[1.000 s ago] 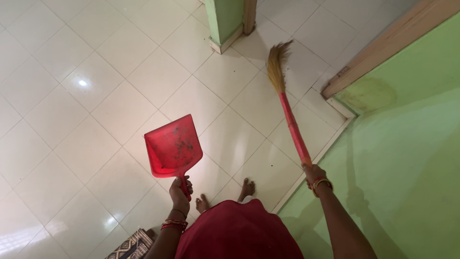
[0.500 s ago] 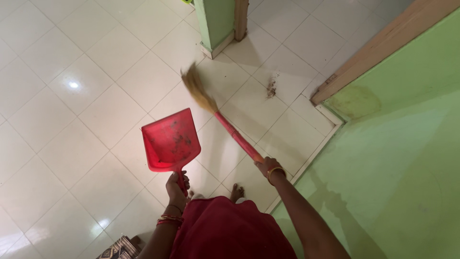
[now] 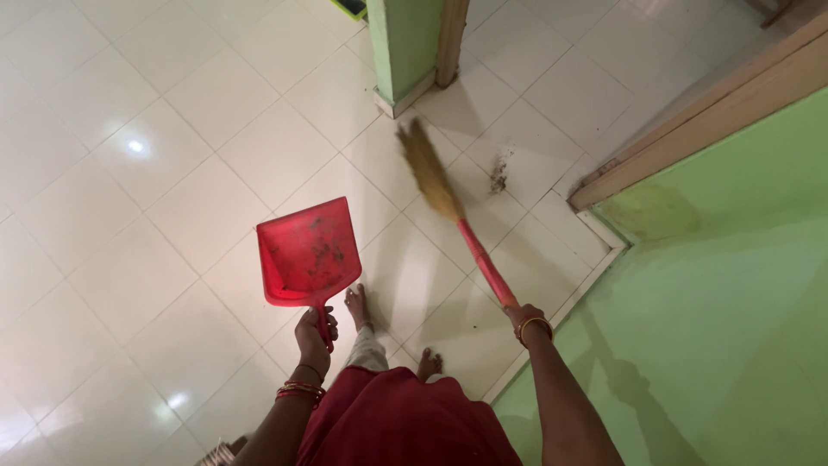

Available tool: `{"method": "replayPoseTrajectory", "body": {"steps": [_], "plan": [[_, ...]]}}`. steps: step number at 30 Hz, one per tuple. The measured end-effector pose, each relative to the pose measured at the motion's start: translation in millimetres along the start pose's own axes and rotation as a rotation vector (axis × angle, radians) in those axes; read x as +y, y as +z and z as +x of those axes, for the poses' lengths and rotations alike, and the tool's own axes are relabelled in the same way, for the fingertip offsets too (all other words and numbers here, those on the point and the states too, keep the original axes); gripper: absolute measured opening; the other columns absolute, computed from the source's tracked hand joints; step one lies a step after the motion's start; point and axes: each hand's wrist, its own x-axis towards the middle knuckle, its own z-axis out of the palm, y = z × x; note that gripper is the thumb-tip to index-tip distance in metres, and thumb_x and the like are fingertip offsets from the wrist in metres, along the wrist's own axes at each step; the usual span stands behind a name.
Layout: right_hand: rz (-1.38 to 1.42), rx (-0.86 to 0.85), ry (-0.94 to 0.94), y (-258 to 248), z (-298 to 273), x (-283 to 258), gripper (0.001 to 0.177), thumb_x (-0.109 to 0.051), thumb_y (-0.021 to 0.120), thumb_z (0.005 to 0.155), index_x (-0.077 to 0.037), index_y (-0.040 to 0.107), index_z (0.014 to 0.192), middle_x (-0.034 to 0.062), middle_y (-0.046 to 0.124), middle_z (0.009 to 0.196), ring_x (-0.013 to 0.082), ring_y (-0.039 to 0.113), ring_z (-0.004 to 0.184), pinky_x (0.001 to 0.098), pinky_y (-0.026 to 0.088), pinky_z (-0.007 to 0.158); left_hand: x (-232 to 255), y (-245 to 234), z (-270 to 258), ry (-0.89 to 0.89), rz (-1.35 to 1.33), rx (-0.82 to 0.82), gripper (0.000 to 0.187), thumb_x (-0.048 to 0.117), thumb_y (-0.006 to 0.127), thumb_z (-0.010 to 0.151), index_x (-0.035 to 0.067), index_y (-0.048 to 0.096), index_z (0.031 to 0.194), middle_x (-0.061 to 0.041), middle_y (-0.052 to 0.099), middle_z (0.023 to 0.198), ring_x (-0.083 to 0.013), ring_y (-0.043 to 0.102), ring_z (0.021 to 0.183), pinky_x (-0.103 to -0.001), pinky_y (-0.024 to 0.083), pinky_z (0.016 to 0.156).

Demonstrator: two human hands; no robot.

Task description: The person sweeps debris from a tiled floor into a red dustpan using a broom by hand while walking through various rooms.

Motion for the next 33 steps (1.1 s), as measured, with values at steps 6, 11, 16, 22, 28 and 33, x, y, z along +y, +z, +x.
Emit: {"method": "replayPoseTrajectory", "body": {"steps": [6,11,16,22,28,33], "plan": [[0.1,0.175,-0.153,7.0,-27.9,-78.3,0.051,-0.05,0.06,0.097,0.0,0.068,0.092,0.0086,0.063,0.062,0.0192,0.062,0.051,0.0333,0.048,0.05,45.1,19.5,46.8,0.007,0.018,-0.024,0.04,0.027,0.038,0.106,-0.004,0.064,0.103,-0.009,0.058,0.069,-0.0179,0.049,0.052,-0.032,0.041,0.05],[0.391,0.073,-0.112,25.3,-80.7,-150.1,0.047,-0.045,0.061,0.094,0.001,0.064,0.103,0.0095,0.061,0.063,0.022,0.06,0.051,0.039,0.05,0.048,87.5,41.5,83.0,-0.006,0.063,-0.056,0.039,0.026,0.039,0.104,-0.004,0.063,0.102,-0.009,0.058,0.069,-0.0185,0.049,0.051,-0.032,0.041,0.049],[0.333,-0.017,-0.088,47.2,-75.2,-205.9,0.052,-0.047,0.061,0.095,0.004,0.069,0.104,0.0119,0.065,0.068,0.0218,0.063,0.055,0.0374,0.053,0.051,124.4,57.9,116.8,-0.01,0.112,-0.13,0.039,0.027,0.04,0.104,-0.004,0.064,0.101,-0.009,0.058,0.068,-0.0179,0.048,0.051,-0.031,0.04,0.049],[0.026,0.077,-0.122,84.3,-37.4,-228.1,0.057,-0.052,0.063,0.091,0.001,0.07,0.11,0.013,0.068,0.074,0.0253,0.069,0.062,0.0404,0.055,0.058,160.4,65.6,150.8,-0.008,0.156,-0.184,0.038,0.025,0.041,0.104,-0.004,0.065,0.102,-0.008,0.057,0.067,-0.0176,0.047,0.051,-0.031,0.04,0.048],[0.411,0.031,0.129,77.9,-29.0,-206.4,0.057,-0.047,0.07,0.09,0.007,0.069,0.108,0.0097,0.062,0.066,0.0199,0.057,0.053,0.0377,0.046,0.048,188.0,57.8,177.3,-0.036,0.15,-0.231,0.04,0.028,0.04,0.106,-0.004,0.064,0.101,-0.009,0.058,0.067,-0.0176,0.048,0.051,-0.031,0.039,0.047],[0.635,0.05,0.193,56.8,-39.8,-242.1,0.047,-0.039,0.07,0.093,0.006,0.064,0.104,0.008,0.053,0.063,0.0177,0.056,0.049,0.0345,0.046,0.043,213.7,58.3,190.6,-0.026,0.207,-0.24,0.04,0.027,0.04,0.106,-0.004,0.065,0.101,-0.009,0.058,0.067,-0.0174,0.048,0.051,-0.031,0.04,0.048]]}}
